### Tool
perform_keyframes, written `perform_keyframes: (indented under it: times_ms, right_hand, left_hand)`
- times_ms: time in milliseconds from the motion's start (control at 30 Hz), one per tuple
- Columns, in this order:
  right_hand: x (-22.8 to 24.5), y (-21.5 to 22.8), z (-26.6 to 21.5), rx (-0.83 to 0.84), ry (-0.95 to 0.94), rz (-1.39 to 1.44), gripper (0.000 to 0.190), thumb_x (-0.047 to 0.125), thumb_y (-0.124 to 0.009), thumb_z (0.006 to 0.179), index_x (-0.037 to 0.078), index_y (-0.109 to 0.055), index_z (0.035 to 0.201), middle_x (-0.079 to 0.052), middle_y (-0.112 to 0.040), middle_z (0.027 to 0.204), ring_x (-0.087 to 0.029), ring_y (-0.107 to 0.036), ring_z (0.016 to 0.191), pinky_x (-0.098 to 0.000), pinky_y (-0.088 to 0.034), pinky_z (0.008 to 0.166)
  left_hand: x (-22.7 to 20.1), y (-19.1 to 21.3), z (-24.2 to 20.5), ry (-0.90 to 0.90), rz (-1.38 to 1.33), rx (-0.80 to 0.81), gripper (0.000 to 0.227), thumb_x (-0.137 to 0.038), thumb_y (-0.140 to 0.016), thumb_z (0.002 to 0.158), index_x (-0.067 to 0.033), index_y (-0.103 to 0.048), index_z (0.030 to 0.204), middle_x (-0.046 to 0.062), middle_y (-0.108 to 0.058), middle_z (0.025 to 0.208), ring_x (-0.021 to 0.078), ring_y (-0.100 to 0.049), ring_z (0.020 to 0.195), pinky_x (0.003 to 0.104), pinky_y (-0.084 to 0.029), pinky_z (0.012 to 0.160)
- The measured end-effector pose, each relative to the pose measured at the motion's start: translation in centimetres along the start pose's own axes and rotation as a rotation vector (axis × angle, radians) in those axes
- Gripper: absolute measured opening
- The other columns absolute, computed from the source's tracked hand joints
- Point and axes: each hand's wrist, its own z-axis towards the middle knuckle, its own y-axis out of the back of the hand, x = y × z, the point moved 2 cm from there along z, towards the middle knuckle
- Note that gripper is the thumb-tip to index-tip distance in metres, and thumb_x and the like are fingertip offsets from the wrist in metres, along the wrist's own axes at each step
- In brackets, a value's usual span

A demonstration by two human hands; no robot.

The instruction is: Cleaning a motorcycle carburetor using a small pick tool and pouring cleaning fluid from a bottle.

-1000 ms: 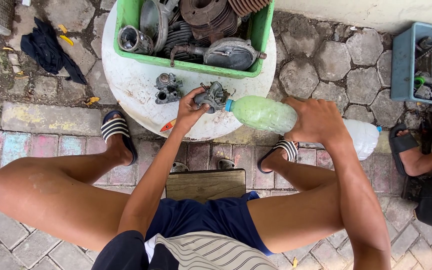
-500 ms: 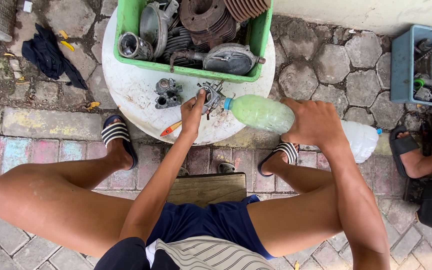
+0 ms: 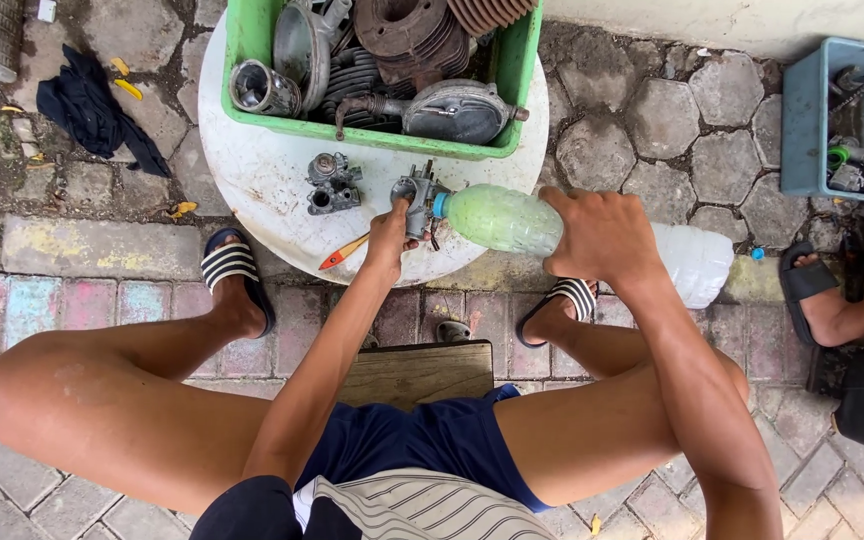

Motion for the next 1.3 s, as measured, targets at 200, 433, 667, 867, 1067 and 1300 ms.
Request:
perform_keyframes:
  times_ms: [200,433,667,867,1067,1300]
  right_hand:
    - [-0.6,-0.5,0.3,0.019,-0.021,0.116,0.085,0.053,-0.072,0.051,0.029,-0.067,0.132,-0.008,-0.079,0.095,-0.038,-0.078,0.090,-0.0477,-0.060,0.075]
    - [-1.9,-1.5,1.1,0.098,-0.044,0.133,0.088,0.049,-0.076,0.050,0.030,-0.066,0.136,-0.010,-0.080,0.103,-0.042,-0.076,0.097,-0.0536,-0.059,0.081]
    - [-2.5,-2.7,2.0,0.254,0.044,0.493,0.092,0.036,-0.082,0.055,0.019,-0.059,0.142,-0.021,-0.074,0.124,-0.052,-0.065,0.119,-0.0662,-0.051,0.099]
    - [-2.4,-3.3,2.7,0.387,0.161,0.747,0.099,0.026,-0.087,0.062,0.006,-0.046,0.151,-0.032,-0.056,0.146,-0.056,-0.047,0.139,-0.0714,-0.030,0.119]
    - [-2.5,-2.8,2.9,0.204,0.115,1.057,0.113,0.022,-0.096,0.059,0.000,-0.037,0.153,-0.038,-0.050,0.145,-0.058,-0.041,0.141,-0.0764,-0.024,0.119]
    - [-3.6,-6.5,4.2,-0.207,0.090,1.299,0.119,0.015,-0.101,0.058,-0.010,-0.030,0.150,-0.035,-0.043,0.149,-0.054,-0.035,0.144,-0.0668,-0.022,0.122]
  left_hand:
    - [7.5,1.4,7.1,-0.158,0.096,0.050,0.033,-0.034,-0.073,0.099,-0.0020,-0.075,0.105,0.012,-0.073,0.088,0.0231,-0.079,0.072,0.032,-0.058,0.065]
    - [0.5,-0.1,-0.7,-0.122,0.051,0.040,0.027,-0.036,-0.067,0.096,-0.0098,-0.074,0.100,0.010,-0.074,0.083,0.0222,-0.079,0.063,0.030,-0.054,0.054]
    - [-0.9,0.2,-1.4,0.088,-0.375,0.169,0.047,-0.048,-0.048,0.102,-0.0049,-0.067,0.101,0.016,-0.069,0.075,0.0251,-0.071,0.054,0.032,-0.055,0.048]
    - [1.2,0.9,0.3,0.136,-0.547,0.266,0.049,-0.053,-0.040,0.105,-0.0085,-0.061,0.105,0.016,-0.068,0.082,0.0315,-0.067,0.063,0.040,-0.051,0.048]
    - [-0.4,0.8,-0.7,0.029,-0.446,0.318,0.046,-0.046,-0.042,0.108,-0.0067,-0.065,0.108,0.016,-0.068,0.084,0.0310,-0.069,0.067,0.039,-0.058,0.056]
    - [1.6,2.6,0.9,-0.301,0.088,0.211,0.025,-0.029,-0.054,0.105,-0.0085,-0.067,0.102,0.015,-0.068,0.085,0.0251,-0.071,0.072,0.040,-0.059,0.064]
